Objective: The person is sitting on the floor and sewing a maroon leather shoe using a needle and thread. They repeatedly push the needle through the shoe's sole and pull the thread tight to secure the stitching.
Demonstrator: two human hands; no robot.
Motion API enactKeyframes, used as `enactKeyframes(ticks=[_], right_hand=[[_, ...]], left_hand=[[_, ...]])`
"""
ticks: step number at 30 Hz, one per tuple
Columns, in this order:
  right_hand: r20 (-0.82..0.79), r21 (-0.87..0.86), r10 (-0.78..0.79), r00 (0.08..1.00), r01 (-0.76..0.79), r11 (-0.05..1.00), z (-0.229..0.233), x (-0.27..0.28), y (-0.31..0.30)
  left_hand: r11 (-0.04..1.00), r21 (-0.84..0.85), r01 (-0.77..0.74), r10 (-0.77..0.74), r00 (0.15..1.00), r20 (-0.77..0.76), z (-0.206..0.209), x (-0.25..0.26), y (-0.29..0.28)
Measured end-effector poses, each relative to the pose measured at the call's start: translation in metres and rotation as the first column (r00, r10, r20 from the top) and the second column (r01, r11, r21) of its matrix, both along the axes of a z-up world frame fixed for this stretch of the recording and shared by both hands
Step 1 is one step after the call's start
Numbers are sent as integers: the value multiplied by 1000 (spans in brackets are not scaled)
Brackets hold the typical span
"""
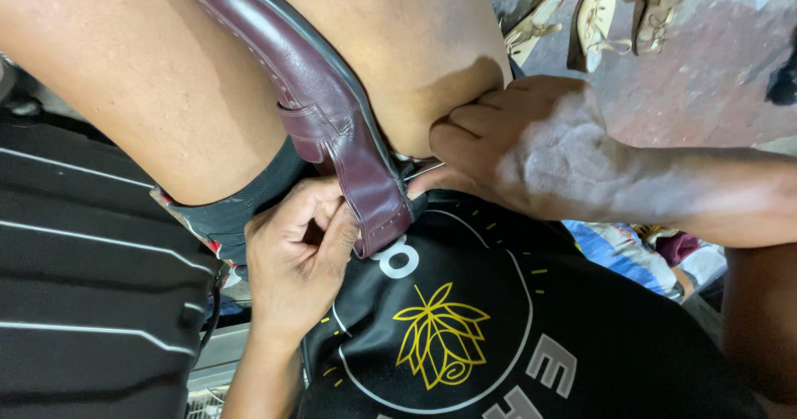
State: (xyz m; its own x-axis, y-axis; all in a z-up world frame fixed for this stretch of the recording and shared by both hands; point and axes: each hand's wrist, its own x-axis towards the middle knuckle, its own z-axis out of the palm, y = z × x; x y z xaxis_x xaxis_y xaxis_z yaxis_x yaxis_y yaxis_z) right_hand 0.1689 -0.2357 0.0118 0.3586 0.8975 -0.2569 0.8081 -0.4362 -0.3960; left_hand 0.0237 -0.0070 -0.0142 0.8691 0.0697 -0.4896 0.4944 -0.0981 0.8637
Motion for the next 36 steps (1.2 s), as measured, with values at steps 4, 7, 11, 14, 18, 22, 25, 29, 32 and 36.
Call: enactKeyframes(ticks=[4, 7, 11, 14, 18, 22, 25, 29, 32, 36], right_hand=[[47, 48, -27, 999, 24, 999, -6, 5, 1], [10, -31, -21, 1000, 21, 999, -9, 8, -3], [56, -164, -78, 995, 86, 983, 1, 15, -19], [57, -260, -157, 986, 166, 951, 5, 15, -28], [-23, -530, -181, 983, 142, 836, 2, 5, -29], [-100, 43, -156, 983, 161, 986, 0, -6, -29], [-83, 86, -125, 989, 133, 987, 2, -1, -27], [-94, 71, -126, 988, 133, 989, 4, 2, -22], [-253, 225, -81, 964, 140, 964, -2, -2, -13], [-394, 361, -104, 913, 258, 896, -11, -20, 3]], left_hand=[[1000, 8, -11, 11, 999, 38, -8, -8, -1], [999, 35, -35, 32, 996, 79, -10, -14, -2], [989, -42, -143, 143, 990, -12, -11, -17, -7], [980, -56, -190, 191, 981, 17, -6, -14, -8], [943, 247, -224, 151, 947, 285, 15, -8, -11], [859, 511, 12, -256, 876, 409, 36, 8, -17], [782, 614, 109, -426, 813, 397, 38, 25, -23], [781, 604, 160, -439, 829, 348, 36, 32, -25], [905, 395, 158, -299, 896, 327, 29, 24, -19], [992, -125, -9, 11, 1000, 17, 22, 3, -9]])
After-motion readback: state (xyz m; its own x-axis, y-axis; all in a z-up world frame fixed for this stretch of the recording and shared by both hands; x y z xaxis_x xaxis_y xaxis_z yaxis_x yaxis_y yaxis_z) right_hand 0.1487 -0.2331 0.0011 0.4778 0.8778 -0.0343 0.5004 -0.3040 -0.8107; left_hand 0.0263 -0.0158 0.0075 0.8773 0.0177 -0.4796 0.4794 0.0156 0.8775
